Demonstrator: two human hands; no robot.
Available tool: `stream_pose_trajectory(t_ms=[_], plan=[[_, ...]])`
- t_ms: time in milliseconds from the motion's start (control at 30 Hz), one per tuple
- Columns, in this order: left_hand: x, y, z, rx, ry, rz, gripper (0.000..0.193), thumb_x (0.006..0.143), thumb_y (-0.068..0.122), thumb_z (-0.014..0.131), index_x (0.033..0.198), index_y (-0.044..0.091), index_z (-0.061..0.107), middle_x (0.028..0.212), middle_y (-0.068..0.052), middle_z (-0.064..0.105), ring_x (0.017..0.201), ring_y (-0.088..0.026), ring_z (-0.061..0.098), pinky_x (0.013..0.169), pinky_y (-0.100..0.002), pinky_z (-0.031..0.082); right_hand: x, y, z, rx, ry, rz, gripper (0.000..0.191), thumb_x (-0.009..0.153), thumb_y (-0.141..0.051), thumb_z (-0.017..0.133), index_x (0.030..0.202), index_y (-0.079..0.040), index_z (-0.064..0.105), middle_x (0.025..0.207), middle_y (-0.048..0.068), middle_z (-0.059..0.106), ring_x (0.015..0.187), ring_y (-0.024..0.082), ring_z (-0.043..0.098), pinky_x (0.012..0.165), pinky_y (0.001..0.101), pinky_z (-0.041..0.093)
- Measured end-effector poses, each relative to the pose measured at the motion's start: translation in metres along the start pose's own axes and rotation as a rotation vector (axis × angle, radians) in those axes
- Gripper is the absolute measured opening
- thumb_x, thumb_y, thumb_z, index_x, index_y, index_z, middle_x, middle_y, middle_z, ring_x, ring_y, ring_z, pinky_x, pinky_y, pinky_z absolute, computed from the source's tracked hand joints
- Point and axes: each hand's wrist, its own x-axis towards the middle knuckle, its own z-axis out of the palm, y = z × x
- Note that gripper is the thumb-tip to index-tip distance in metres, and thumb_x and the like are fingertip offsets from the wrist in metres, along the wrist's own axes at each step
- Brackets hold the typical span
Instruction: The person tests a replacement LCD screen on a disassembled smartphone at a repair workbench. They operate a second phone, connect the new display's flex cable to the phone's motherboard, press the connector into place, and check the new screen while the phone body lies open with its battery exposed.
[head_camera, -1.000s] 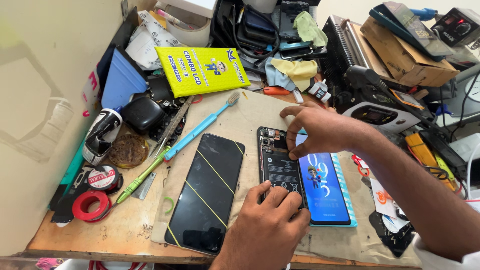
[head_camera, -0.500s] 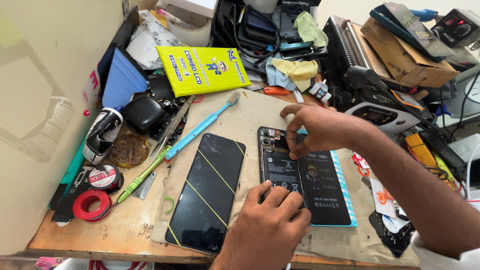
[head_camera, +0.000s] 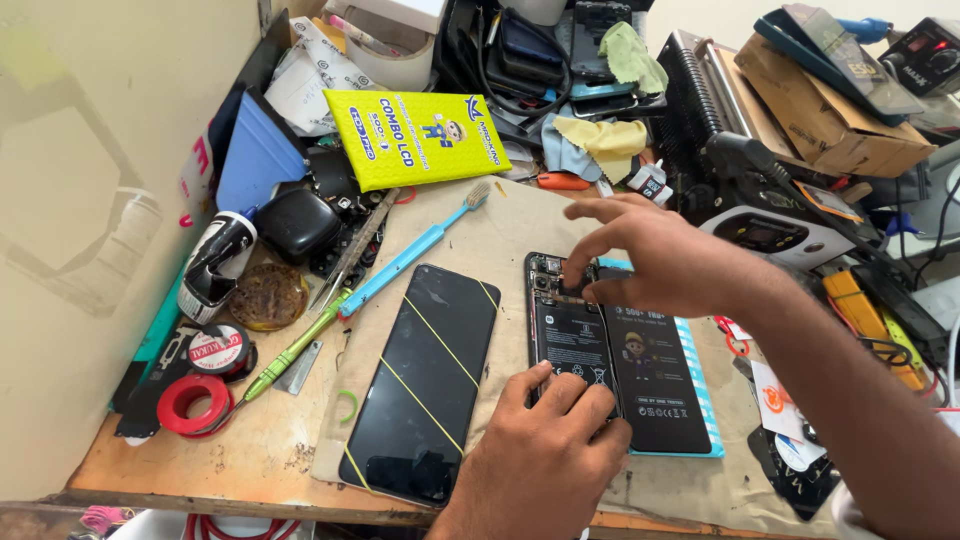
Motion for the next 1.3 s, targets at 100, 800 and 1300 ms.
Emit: stream_pose_trajectory(t_ms=[100, 800, 1300], plan=[[0.000, 0.000, 0.000, 0.002, -0.005, 0.000, 0.016, 0.087, 0.018, 0.066, 0.094, 0.007, 0.074, 0.102, -0.008, 0.062, 0.108, -0.026, 0.064, 0.105, -0.055, 0.048, -0.001, -0.012, 0.003, -0.008, 0.048, -0.084, 0.028, 0.071, -0.023, 0.086, 0.099, -0.029, 0.085, 0.158, 0.004, 0.046, 0.146, 0.030, 0.031, 0.115, 0.0537, 0.027], [0.000, 0.000, 0.000, 0.012, 0.005, 0.014, 0.015, 0.086, 0.017, 0.066, 0.095, 0.007, 0.073, 0.101, -0.008, 0.061, 0.109, -0.027, 0.063, 0.105, -0.055, 0.047, -0.044, -0.011, 0.022, -0.158, 0.070, 0.133, 0.039, 0.080, -0.008, 0.073, 0.113, -0.028, 0.082, 0.154, 0.001, 0.049, 0.144, 0.023, 0.035, 0.109, 0.0506, 0.035], [0.000, 0.000, 0.001, -0.011, -0.019, -0.004, 0.017, 0.089, 0.019, 0.065, 0.096, 0.006, 0.073, 0.102, -0.009, 0.062, 0.110, -0.028, 0.063, 0.106, -0.056, 0.047, -0.044, -0.017, 0.021, -0.182, 0.072, 0.163, 0.041, 0.080, -0.007, 0.072, 0.114, -0.028, 0.081, 0.155, 0.001, 0.046, 0.145, 0.023, 0.031, 0.111, 0.0512, 0.031]])
